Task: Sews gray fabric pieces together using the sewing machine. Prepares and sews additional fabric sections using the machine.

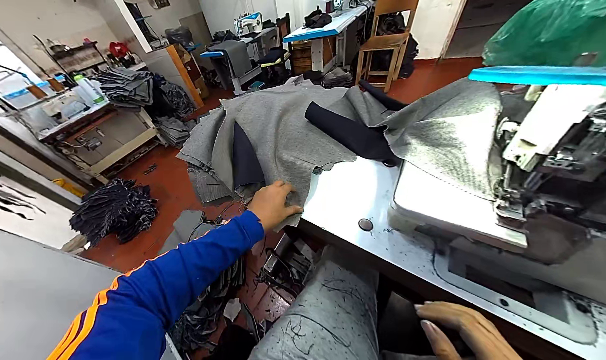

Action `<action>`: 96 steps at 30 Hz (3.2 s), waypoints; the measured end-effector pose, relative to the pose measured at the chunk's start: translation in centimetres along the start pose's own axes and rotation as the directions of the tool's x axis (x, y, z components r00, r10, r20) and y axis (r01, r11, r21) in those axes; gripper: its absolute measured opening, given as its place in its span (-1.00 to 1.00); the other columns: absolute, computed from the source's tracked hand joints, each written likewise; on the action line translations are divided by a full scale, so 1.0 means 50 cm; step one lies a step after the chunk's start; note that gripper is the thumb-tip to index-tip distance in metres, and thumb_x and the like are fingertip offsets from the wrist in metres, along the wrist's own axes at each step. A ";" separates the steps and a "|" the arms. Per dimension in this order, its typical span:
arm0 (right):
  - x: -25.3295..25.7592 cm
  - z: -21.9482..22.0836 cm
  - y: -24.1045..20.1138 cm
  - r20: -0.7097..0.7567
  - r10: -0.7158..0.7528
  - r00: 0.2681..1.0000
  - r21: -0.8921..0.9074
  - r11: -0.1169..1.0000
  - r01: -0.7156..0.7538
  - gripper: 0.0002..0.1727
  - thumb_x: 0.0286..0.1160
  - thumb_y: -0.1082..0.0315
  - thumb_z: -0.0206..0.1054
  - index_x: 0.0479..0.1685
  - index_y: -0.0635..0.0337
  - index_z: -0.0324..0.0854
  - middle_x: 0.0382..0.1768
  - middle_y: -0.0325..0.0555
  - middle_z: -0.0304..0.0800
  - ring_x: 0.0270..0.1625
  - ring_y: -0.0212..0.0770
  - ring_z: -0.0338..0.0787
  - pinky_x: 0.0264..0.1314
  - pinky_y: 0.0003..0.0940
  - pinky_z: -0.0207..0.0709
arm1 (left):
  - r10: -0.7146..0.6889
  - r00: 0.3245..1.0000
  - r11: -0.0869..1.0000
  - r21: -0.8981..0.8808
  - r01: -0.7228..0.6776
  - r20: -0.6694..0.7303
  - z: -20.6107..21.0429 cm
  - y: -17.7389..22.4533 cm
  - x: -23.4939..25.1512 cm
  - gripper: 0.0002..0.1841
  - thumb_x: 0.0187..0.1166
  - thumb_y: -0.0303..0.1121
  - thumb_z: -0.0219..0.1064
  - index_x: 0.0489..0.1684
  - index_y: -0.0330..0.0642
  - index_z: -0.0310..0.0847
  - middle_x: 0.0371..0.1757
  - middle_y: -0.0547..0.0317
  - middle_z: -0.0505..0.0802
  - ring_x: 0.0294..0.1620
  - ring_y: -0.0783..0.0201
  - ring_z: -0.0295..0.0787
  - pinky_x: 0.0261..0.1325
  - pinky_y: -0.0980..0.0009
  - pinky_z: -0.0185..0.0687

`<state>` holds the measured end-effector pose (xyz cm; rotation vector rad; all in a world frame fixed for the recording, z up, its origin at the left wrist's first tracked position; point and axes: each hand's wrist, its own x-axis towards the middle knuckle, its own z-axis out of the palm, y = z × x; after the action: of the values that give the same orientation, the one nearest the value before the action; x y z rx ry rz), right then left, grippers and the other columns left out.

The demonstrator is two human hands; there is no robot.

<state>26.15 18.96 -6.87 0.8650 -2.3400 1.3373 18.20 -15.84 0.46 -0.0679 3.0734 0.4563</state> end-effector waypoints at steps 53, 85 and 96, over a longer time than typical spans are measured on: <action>0.187 0.162 -0.160 -0.231 0.413 0.881 0.614 0.764 -0.198 -0.56 0.19 0.40 0.51 0.03 0.51 0.62 -0.23 -0.09 0.83 -0.10 -0.45 0.81 0.04 -0.45 0.70 | 0.024 0.934 0.244 -0.904 -0.352 -0.357 -0.134 0.414 0.024 -0.75 0.86 -0.40 0.01 -0.08 -0.39 0.55 -0.39 0.16 0.72 -0.47 0.38 0.78 -0.31 0.36 0.85; 0.020 -0.522 0.203 -0.485 0.298 0.822 -0.501 0.676 -0.541 -0.58 0.56 0.44 0.25 0.25 0.65 0.42 0.02 0.67 0.63 0.05 0.60 0.68 0.03 0.59 0.44 | 0.883 0.460 0.416 -0.298 -0.859 -0.093 -0.022 0.375 0.132 -0.89 0.43 -0.44 0.52 -0.22 -0.27 0.78 -0.32 0.08 0.85 -0.22 0.22 0.78 -0.03 0.18 0.65; 0.133 -0.039 -0.055 -0.536 0.146 0.832 0.228 0.973 -0.023 -0.74 0.68 0.43 0.20 0.18 0.34 0.67 0.02 -0.34 0.89 0.14 -0.64 0.79 0.28 -0.64 0.69 | 0.738 0.516 0.240 -0.545 -0.803 -0.436 -0.047 0.381 0.021 -0.93 0.32 -0.52 0.58 -0.40 -0.34 0.83 0.15 -0.02 0.86 0.15 0.34 0.82 0.19 0.48 0.78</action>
<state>22.72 17.26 -0.44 0.3495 -1.8219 1.6338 16.17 1.66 8.18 1.5378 2.4828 1.6664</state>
